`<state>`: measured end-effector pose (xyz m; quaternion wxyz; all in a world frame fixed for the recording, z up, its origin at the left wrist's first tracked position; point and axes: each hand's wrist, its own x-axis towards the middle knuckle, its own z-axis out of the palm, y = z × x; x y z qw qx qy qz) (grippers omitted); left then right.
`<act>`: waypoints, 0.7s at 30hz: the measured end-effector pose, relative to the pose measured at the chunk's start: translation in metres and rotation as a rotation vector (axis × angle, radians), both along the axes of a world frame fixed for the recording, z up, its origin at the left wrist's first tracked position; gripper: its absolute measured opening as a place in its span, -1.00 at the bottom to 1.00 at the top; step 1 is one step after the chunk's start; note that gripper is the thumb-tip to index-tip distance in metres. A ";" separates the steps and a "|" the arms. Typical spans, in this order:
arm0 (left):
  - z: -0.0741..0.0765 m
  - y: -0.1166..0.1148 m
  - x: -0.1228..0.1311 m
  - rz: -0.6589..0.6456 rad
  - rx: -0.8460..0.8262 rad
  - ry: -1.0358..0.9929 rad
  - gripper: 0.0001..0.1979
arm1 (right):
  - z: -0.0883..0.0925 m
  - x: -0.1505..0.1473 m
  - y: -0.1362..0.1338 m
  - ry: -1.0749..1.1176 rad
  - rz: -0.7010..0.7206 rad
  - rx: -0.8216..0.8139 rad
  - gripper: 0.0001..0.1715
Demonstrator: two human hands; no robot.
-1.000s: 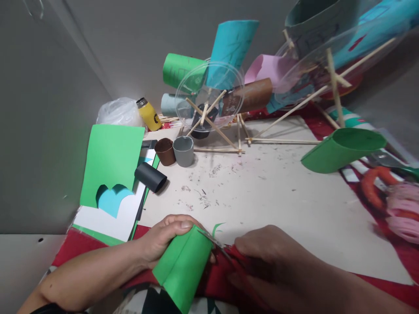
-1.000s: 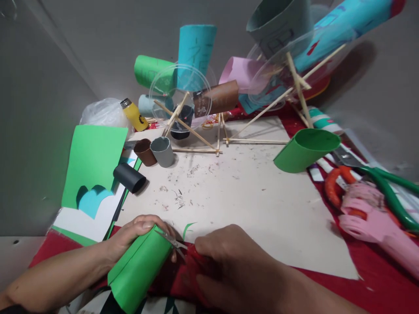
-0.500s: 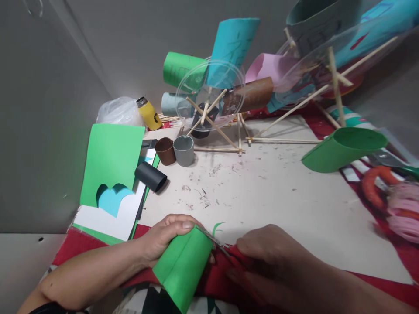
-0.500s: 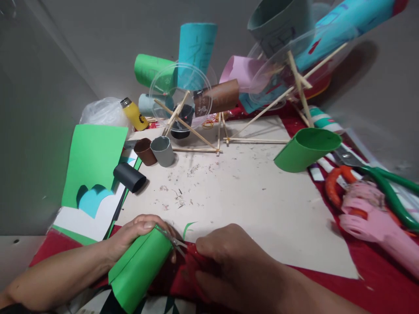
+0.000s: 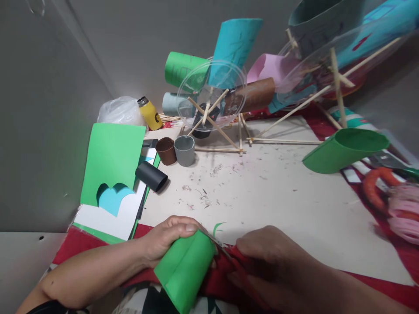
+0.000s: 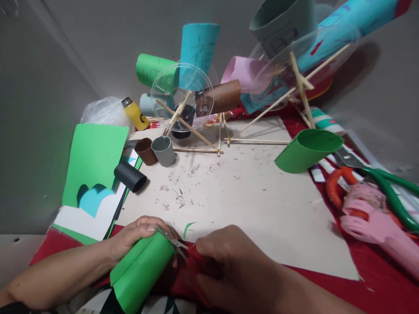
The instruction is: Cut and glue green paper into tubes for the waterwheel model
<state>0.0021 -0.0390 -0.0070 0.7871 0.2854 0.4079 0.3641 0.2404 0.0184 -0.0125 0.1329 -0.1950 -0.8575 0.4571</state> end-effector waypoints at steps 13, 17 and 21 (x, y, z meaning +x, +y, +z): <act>-0.019 0.008 -0.008 -0.039 -0.211 -0.306 -0.44 | -0.003 0.000 0.001 -0.004 -0.131 -0.017 -0.61; -0.014 0.011 -0.009 0.031 -0.212 -0.347 -0.48 | -0.007 -0.002 0.001 0.021 -0.157 -0.080 -0.58; -0.009 0.013 -0.009 0.110 -0.212 -0.329 -0.48 | -0.010 -0.003 0.004 -0.065 -0.236 -0.081 -0.62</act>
